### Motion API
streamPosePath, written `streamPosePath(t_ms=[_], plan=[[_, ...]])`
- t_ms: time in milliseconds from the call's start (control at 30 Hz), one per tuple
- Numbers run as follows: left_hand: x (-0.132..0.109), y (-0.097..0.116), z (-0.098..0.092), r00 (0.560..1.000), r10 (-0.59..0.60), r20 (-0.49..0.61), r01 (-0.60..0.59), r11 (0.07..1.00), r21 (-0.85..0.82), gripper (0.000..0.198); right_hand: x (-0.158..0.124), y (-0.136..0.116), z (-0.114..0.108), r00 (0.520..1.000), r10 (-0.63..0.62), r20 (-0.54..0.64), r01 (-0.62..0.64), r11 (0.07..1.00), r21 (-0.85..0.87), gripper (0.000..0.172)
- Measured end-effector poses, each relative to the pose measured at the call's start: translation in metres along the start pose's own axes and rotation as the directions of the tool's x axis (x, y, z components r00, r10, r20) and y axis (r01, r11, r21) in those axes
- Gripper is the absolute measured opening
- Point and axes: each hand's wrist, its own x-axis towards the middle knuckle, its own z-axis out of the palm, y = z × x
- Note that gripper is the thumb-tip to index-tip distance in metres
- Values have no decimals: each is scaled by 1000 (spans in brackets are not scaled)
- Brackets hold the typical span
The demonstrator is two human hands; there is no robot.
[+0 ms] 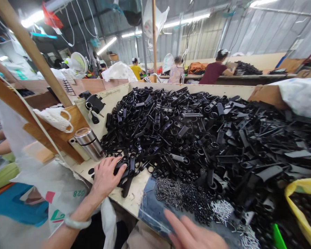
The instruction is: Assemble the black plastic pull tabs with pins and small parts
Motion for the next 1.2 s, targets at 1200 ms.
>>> streamPosePath(t_ms=[1200], plan=[[-25,-14,20,890,-332,-312,218,912,-348,26,268,-33,66,646,-359,673,648,724,-236,23]])
